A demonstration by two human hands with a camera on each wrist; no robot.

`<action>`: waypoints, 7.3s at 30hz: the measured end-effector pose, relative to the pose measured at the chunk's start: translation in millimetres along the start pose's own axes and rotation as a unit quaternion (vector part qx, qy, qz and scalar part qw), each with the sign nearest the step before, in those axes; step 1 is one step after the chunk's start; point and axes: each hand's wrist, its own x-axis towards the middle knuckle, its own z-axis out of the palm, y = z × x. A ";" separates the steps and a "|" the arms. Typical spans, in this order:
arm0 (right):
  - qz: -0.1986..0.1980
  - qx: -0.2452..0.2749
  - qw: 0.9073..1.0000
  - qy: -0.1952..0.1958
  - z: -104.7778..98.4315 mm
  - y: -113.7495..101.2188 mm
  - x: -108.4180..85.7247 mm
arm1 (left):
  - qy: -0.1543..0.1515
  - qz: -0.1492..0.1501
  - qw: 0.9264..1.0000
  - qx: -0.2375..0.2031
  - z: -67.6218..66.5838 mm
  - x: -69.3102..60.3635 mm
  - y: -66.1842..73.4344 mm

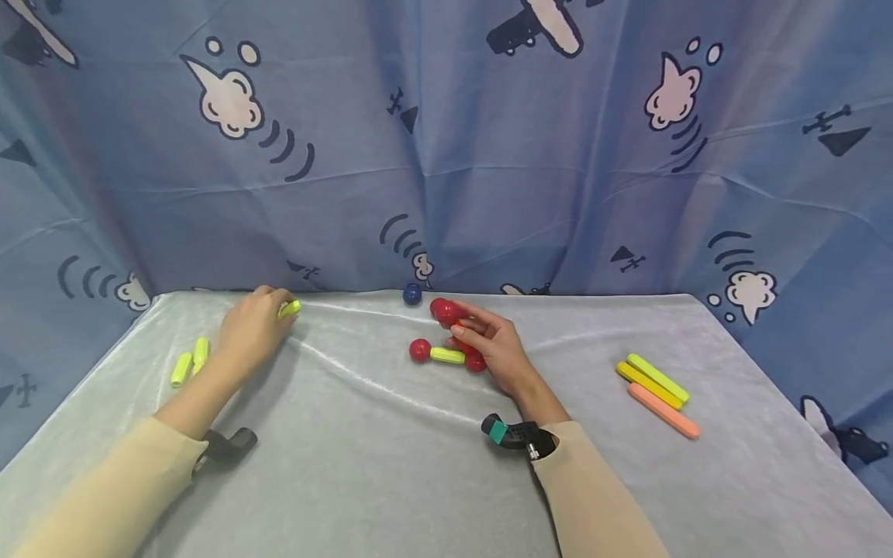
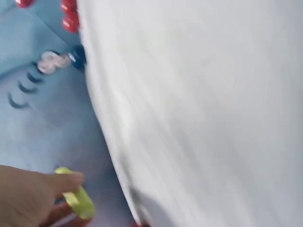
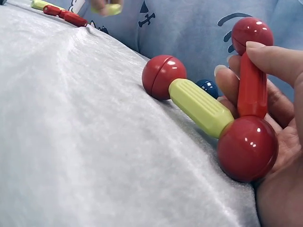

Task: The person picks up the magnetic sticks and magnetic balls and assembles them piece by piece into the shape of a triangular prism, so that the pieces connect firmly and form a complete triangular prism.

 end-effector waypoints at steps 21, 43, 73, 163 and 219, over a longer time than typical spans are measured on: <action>-0.002 0.016 1.000 -0.011 -0.3 -2.5 -3.9 | -0.122 0.030 0.910 -0.395 80.2 13.0 129.2; -0.050 -0.227 0.972 -0.008 14.2 -3.6 -4.1 | -0.156 -0.002 0.933 -0.323 76.8 9.5 110.4; -0.026 -0.348 0.935 -0.071 25.8 -0.9 -8.4 | -0.068 -0.099 0.993 -0.013 3.7 -6.5 -27.7; -0.018 -0.332 0.941 -0.069 27.2 -0.6 -6.1 | -0.106 0.038 0.915 -0.386 20.7 -31.2 78.4; -0.026 -0.252 0.965 -0.065 36.1 -4.1 -5.4 | -0.152 -0.002 0.964 -0.217 14.1 -0.4 9.7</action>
